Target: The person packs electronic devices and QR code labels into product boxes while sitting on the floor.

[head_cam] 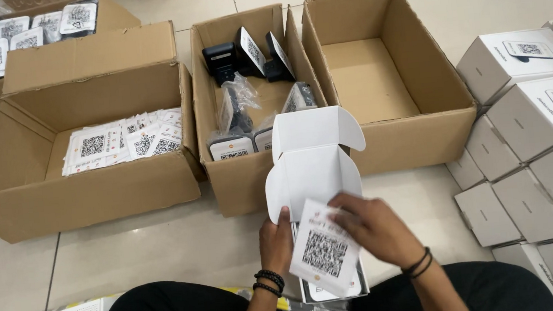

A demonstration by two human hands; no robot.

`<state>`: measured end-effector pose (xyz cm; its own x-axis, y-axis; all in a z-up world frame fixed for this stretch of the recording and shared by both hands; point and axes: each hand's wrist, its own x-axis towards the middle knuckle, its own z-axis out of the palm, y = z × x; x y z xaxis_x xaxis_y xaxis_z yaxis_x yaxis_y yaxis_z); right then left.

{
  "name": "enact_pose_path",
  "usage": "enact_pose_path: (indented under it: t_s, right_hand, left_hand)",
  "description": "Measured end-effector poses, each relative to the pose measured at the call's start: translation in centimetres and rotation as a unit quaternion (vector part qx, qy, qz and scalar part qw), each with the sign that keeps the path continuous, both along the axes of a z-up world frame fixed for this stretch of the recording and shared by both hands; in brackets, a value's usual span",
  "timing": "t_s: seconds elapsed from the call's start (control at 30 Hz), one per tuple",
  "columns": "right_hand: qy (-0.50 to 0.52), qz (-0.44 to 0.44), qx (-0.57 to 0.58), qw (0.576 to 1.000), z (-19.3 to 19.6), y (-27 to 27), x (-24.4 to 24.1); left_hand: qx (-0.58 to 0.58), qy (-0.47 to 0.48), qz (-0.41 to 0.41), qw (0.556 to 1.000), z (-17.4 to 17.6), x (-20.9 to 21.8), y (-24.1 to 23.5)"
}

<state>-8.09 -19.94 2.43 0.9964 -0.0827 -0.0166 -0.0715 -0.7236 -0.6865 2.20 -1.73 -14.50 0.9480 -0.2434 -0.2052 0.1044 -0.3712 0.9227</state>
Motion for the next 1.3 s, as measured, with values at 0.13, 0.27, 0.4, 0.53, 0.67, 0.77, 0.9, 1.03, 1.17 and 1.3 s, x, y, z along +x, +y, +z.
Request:
enact_pose_path:
  t_s: [0.13, 0.27, 0.4, 0.53, 0.67, 0.77, 0.9, 1.03, 1.17, 1.3]
  right_hand:
    - [-0.045, -0.123, 0.295, 0.946, 4.2, -0.7, 5.4]
    - [-0.094, -0.120, 0.470, 0.869, 3.9, 0.3, 12.1]
    - [-0.071, -0.099, 0.498, 0.858, 2.8, 6.4, 20.5]
    - [0.002, -0.028, 0.541, 0.840, 1.1, 13.1, 27.7]
    - [0.026, 0.085, 0.504, 0.859, -0.9, 15.8, 28.1]
    - [-0.006, 0.142, 0.468, 0.872, 2.7, 13.2, 20.9]
    - [-0.051, 0.111, 0.380, 0.917, 2.3, 6.5, 11.4]
    - [-0.006, -0.001, 0.262, 0.965, -1.3, 1.2, 3.3]
    - [0.102, -0.052, 0.105, 0.988, -4.8, 1.0, -1.8]
    - [-0.047, -0.048, -0.095, 0.993, -6.7, 1.9, -2.4]
  left_hand:
    - [-0.173, 0.040, -0.002, 0.984, -1.1, -0.6, 0.3]
    - [-0.093, 0.078, 0.007, 0.993, 2.9, -1.7, -0.1]
    - [-0.118, 0.024, 0.018, 0.993, 2.5, -2.3, -0.8]
    - [-0.114, 0.082, 0.008, 0.990, 4.4, -2.4, -0.6]
    - [-0.159, 0.059, -0.011, 0.986, 3.6, -2.2, -0.3]
    - [-0.028, 0.098, -0.005, 0.995, 6.6, -2.2, -0.2]
    - [-0.152, -0.013, 0.036, 0.988, 4.1, -2.2, -0.6]
    - [-0.170, -0.028, 0.108, 0.979, 5.1, -2.6, -0.8]
    - [-0.106, -0.219, 0.157, 0.957, 8.0, -4.1, -0.1]
    - [-0.063, -0.108, 0.185, 0.975, 7.8, -6.2, 0.3]
